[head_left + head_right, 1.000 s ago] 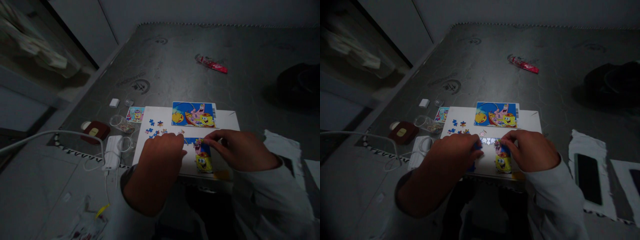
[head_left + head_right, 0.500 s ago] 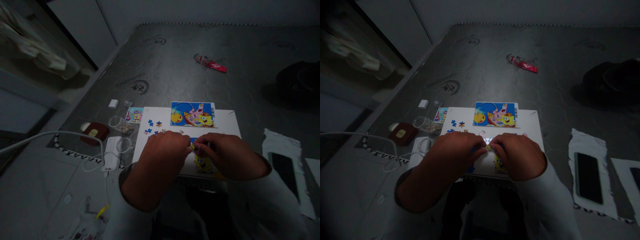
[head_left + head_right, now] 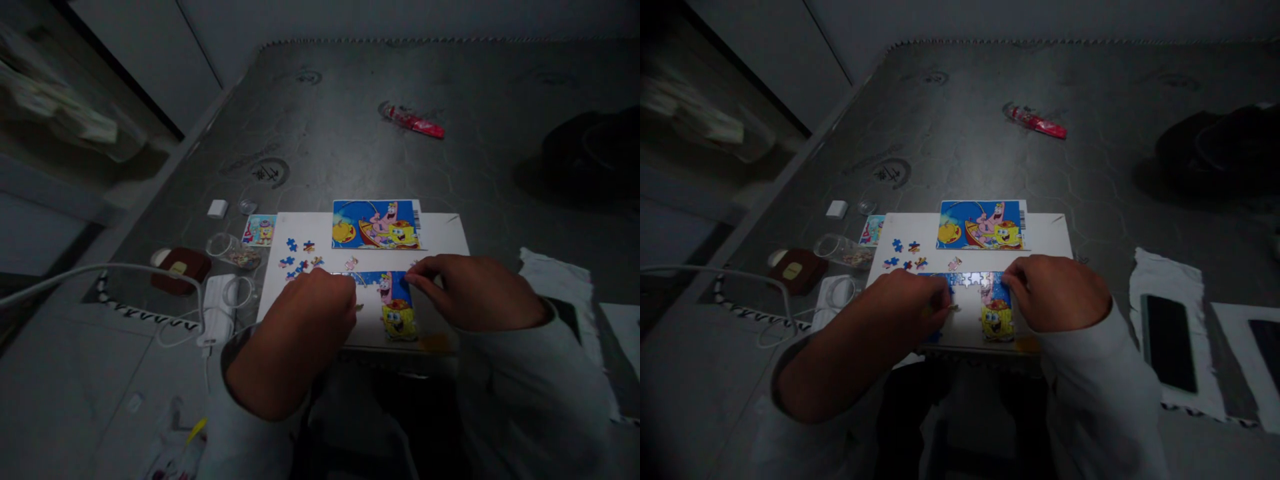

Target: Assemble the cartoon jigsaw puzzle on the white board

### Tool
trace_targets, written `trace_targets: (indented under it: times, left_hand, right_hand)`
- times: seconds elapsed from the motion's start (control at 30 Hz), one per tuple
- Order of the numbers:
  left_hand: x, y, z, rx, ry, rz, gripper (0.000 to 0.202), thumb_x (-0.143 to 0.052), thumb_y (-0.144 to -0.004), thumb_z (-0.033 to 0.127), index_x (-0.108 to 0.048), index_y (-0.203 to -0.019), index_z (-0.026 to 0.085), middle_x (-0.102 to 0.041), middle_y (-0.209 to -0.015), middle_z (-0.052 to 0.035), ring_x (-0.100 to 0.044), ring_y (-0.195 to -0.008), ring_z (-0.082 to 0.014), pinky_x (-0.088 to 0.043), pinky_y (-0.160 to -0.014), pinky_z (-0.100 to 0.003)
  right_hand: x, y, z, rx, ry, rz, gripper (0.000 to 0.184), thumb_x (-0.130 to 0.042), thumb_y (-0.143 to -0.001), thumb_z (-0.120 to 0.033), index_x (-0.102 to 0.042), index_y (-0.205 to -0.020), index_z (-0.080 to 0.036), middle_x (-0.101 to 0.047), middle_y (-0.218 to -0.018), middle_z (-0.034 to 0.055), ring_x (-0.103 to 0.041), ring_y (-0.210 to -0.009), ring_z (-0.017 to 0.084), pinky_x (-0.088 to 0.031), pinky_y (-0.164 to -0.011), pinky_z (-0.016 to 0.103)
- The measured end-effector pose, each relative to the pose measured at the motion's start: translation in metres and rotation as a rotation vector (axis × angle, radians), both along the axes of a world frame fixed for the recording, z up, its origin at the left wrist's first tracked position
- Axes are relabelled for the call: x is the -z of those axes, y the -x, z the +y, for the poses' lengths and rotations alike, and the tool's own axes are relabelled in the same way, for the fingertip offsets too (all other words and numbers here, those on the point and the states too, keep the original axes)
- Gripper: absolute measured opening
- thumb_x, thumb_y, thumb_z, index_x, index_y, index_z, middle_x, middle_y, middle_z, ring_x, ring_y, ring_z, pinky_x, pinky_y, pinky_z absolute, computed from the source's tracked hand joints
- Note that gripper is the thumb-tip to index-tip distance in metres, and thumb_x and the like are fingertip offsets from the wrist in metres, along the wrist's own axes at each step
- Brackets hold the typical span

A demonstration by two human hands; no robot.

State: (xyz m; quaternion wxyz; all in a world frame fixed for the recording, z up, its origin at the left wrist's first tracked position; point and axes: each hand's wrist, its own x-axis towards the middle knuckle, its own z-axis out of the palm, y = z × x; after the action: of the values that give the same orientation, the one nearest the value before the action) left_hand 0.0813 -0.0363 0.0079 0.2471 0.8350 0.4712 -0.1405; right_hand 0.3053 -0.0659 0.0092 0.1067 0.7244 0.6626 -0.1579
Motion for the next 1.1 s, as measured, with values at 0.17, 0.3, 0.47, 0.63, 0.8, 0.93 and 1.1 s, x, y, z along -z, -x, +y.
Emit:
trace_targets:
  times: [0.17, 0.3, 0.47, 0.63, 0.8, 0.93, 1.1]
  left_hand:
    - [0.009, -0.002, 0.000, 0.050, 0.027, -0.110, 0.019, -0.060, -0.093, 0.024, -0.071, -0.107, 0.026, -0.077, -0.092, -0.0036, -0.070, -0.080, -0.0244, -0.050, -0.072, -0.036]
    - [0.012, -0.006, 0.000, 0.099, 0.053, -0.150, 0.017, -0.065, -0.092, 0.026, -0.072, -0.107, 0.029, -0.077, -0.094, -0.0024, -0.072, -0.084, -0.0249, -0.051, -0.075, -0.036]
    - [0.016, -0.014, 0.001, 0.097, 0.006, -0.131, 0.017, -0.065, -0.094, 0.029, -0.073, -0.109, 0.026, -0.077, -0.097, -0.0062, -0.073, -0.089, -0.0279, -0.053, -0.076, -0.038]
    - [0.018, -0.023, 0.000, 0.106, -0.029, -0.112, 0.021, -0.066, -0.096, 0.027, -0.069, -0.115, 0.021, -0.077, -0.101, -0.0091, -0.073, -0.090, -0.0288, -0.055, -0.078, -0.039]
    - [0.013, -0.023, -0.004, 0.080, -0.053, -0.063, 0.017, -0.067, -0.095, 0.027, -0.073, -0.111, 0.024, -0.077, -0.095, -0.0073, -0.073, -0.088, -0.0272, -0.055, -0.077, -0.037]
    - [0.006, -0.020, -0.010, 0.075, -0.124, -0.069, 0.022, -0.059, -0.099, 0.023, -0.076, -0.112, 0.030, -0.078, -0.095, -0.0051, -0.074, -0.088, -0.0279, -0.054, -0.076, -0.038]
    - [0.003, -0.019, -0.012, 0.094, -0.131, -0.086, 0.027, -0.060, -0.098, 0.018, -0.077, -0.112, 0.034, -0.080, -0.101, -0.0023, -0.075, -0.095, -0.0270, -0.054, -0.082, -0.038]
  right_hand:
    - [0.003, -0.007, 0.001, 0.009, 0.015, 0.061, 0.033, -0.054, -0.095, -0.048, -0.081, -0.106, -0.032, -0.082, -0.098, 0.0059, -0.073, -0.077, 0.027, -0.045, -0.060, 0.037]
    - [0.004, 0.001, 0.001, 0.041, 0.048, 0.049, 0.028, -0.059, -0.092, -0.043, -0.080, -0.106, -0.033, -0.082, -0.097, 0.0015, -0.073, -0.081, 0.025, -0.047, -0.067, 0.037]
    - [0.002, 0.008, 0.003, 0.039, 0.118, 0.059, 0.024, -0.061, -0.092, -0.043, -0.078, -0.107, -0.034, -0.081, -0.101, -0.0008, -0.072, -0.086, 0.024, -0.046, -0.070, 0.037]
    - [0.002, 0.010, 0.008, -0.008, 0.251, 0.045, 0.022, -0.060, -0.093, -0.046, -0.074, -0.105, -0.035, -0.079, -0.109, 0.0004, -0.071, -0.095, 0.027, -0.046, -0.074, 0.039]
    - [0.004, 0.010, 0.010, -0.037, 0.330, 0.072, 0.024, -0.059, -0.093, -0.046, -0.071, -0.110, -0.035, -0.078, -0.115, 0.0013, -0.069, -0.105, 0.028, -0.047, -0.079, 0.040]
    - [0.007, 0.010, 0.010, -0.072, 0.362, 0.091, 0.024, -0.057, -0.094, -0.046, -0.070, -0.107, -0.031, -0.078, -0.115, 0.0038, -0.070, -0.105, 0.028, -0.048, -0.087, 0.042]
    - [0.009, 0.010, 0.010, -0.083, 0.371, 0.090, 0.025, -0.056, -0.094, -0.048, -0.070, -0.106, -0.031, -0.078, -0.116, 0.0037, -0.070, -0.105, 0.028, -0.049, -0.090, 0.044]
